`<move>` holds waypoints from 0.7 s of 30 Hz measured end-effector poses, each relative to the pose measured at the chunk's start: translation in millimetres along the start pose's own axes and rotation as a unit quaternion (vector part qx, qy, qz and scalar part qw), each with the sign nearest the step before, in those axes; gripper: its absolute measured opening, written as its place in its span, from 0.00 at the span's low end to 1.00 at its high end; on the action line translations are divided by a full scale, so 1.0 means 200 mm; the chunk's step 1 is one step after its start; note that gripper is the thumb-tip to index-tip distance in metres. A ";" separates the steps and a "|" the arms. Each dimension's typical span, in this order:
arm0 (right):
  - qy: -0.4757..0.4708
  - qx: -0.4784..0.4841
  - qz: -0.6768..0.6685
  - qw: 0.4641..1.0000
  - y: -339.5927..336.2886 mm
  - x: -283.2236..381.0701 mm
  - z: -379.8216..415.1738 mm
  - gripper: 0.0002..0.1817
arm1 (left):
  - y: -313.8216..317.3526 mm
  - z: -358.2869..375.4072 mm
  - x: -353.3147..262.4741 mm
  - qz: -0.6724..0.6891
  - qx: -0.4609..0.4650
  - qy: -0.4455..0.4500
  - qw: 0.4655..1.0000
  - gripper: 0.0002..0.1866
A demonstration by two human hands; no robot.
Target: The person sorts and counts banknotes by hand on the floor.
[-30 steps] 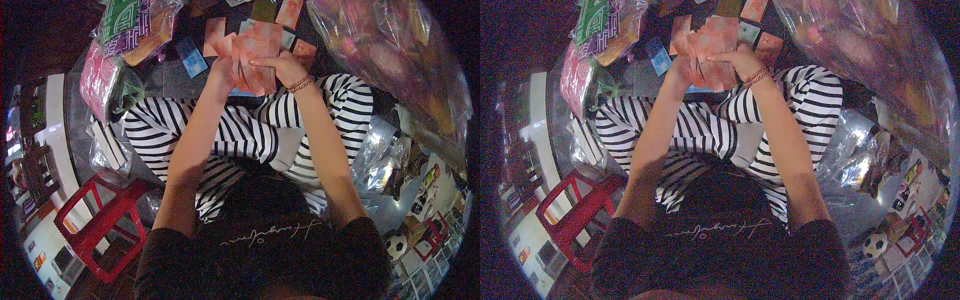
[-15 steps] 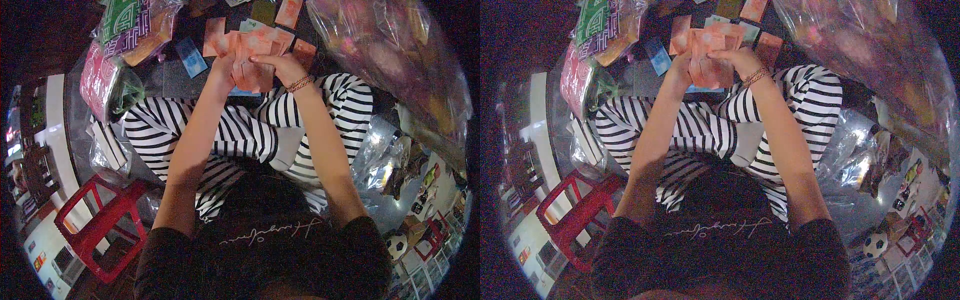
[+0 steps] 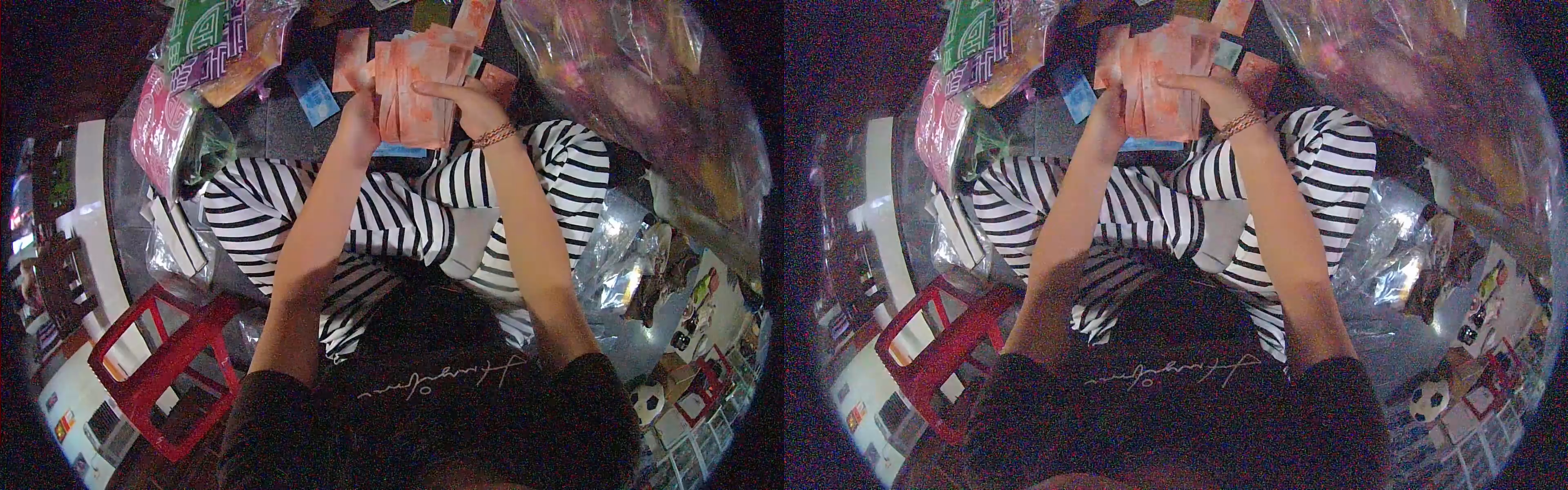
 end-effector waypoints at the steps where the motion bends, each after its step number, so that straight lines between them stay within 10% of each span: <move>1: 0.000 0.000 0.000 1.000 0.00 0.01 0.01 0.24 | 0.01 0.02 0.00 -0.017 -0.018 -0.009 1.000 0.22; 21: -0.014 0.015 -0.046 0.999 0.04 -0.02 -0.01 0.18 | 0.05 -0.01 -0.03 0.017 0.025 0.026 0.999 0.14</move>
Point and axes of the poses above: each hand's wrist, its own z-axis away from the middle knuckle, its own y-axis out of the palm, x = y × z, the point moved 10 cm from there along -z, towards the middle knuckle, and after that the axes turned 2 degrees about y, right-handed, at the moved point
